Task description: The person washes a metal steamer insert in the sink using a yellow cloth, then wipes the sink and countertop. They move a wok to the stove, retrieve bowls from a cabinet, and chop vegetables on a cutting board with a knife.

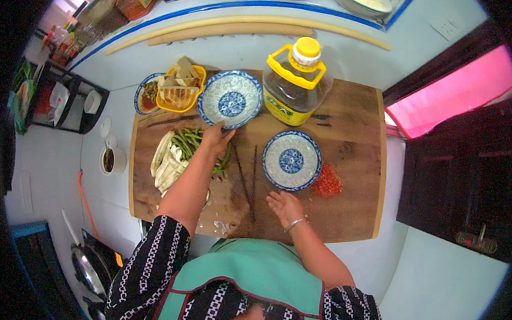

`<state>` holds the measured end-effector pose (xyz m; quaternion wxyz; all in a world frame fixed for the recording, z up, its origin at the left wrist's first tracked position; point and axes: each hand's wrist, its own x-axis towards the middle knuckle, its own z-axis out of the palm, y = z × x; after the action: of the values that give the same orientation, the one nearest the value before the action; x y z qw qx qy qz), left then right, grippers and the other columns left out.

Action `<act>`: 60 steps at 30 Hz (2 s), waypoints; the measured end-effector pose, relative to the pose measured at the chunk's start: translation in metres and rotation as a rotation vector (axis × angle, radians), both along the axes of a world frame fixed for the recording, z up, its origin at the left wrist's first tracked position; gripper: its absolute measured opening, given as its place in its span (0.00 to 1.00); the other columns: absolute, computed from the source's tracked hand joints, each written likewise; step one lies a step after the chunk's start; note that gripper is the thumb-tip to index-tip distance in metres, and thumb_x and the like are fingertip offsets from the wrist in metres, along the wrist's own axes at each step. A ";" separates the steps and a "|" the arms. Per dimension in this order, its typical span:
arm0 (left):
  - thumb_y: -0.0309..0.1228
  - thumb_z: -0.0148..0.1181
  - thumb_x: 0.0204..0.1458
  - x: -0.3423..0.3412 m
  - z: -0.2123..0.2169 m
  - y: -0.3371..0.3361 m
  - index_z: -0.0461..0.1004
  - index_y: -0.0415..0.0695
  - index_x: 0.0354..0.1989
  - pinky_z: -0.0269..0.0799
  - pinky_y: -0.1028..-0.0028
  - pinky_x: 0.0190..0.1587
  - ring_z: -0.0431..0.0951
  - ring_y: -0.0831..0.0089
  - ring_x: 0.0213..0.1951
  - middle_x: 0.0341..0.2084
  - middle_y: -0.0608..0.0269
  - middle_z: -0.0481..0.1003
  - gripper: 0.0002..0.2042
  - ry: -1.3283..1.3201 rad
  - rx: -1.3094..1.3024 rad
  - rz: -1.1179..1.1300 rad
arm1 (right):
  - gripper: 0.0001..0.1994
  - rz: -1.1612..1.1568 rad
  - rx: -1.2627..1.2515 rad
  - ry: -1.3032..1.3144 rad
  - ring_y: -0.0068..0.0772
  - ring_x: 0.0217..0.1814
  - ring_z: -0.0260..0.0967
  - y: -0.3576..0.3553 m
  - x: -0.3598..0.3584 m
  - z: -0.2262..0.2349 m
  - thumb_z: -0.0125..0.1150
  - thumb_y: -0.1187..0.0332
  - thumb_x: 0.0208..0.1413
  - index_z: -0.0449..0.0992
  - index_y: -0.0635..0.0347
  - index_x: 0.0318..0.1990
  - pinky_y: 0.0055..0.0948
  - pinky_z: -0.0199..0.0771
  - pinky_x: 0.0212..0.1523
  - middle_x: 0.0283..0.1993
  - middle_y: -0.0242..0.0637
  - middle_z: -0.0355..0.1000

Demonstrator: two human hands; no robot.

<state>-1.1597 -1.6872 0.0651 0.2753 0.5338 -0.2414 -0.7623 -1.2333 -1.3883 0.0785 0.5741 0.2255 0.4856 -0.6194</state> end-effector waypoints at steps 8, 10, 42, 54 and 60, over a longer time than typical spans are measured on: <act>0.38 0.48 0.57 0.054 0.037 0.060 0.63 0.35 0.49 0.74 0.70 0.44 0.74 0.59 0.44 0.45 0.45 0.70 0.19 0.171 0.067 -0.129 | 0.14 0.349 -0.131 0.165 0.35 0.43 0.71 -0.024 0.033 0.026 0.45 0.63 0.61 0.67 0.63 0.47 0.29 0.73 0.41 0.44 0.43 0.70; 0.37 0.47 0.58 0.099 0.055 0.083 0.63 0.36 0.51 0.72 0.67 0.47 0.73 0.59 0.46 0.45 0.48 0.71 0.18 0.162 0.018 -0.212 | 0.13 0.409 -0.191 0.227 0.34 0.41 0.71 -0.041 0.049 0.038 0.46 0.63 0.60 0.68 0.63 0.45 0.28 0.73 0.40 0.41 0.41 0.71; 0.31 0.46 0.58 0.768 0.168 0.855 0.62 0.37 0.51 0.73 0.72 0.45 0.74 0.67 0.44 0.40 0.53 0.72 0.15 0.048 -0.368 1.566 | 0.15 2.373 -0.841 -0.197 0.29 0.47 0.69 0.368 0.832 0.140 0.49 0.69 0.58 0.66 0.67 0.50 0.26 0.71 0.47 0.45 0.41 0.70; 0.30 0.47 0.57 1.084 0.276 0.953 0.63 0.36 0.50 0.74 0.75 0.43 0.76 0.67 0.42 0.37 0.55 0.72 0.15 -0.219 -0.757 1.607 | 0.10 2.349 -1.494 -0.172 0.25 0.36 0.71 0.472 1.181 0.271 0.52 0.68 0.57 0.72 0.67 0.41 0.24 0.75 0.39 0.37 0.37 0.72; 0.30 0.48 0.57 1.272 0.349 0.932 0.64 0.38 0.49 0.74 0.73 0.42 0.75 0.66 0.42 0.40 0.54 0.72 0.14 -0.296 -0.933 1.377 | 0.13 2.148 -1.636 -0.146 0.26 0.36 0.71 0.450 1.338 0.362 0.49 0.62 0.59 0.72 0.63 0.41 0.25 0.74 0.39 0.36 0.36 0.71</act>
<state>0.1122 -0.7548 0.4145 0.8361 0.4878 -0.1856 -0.1686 0.1050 -0.9382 0.4402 0.7637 -0.6341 -0.1159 0.0357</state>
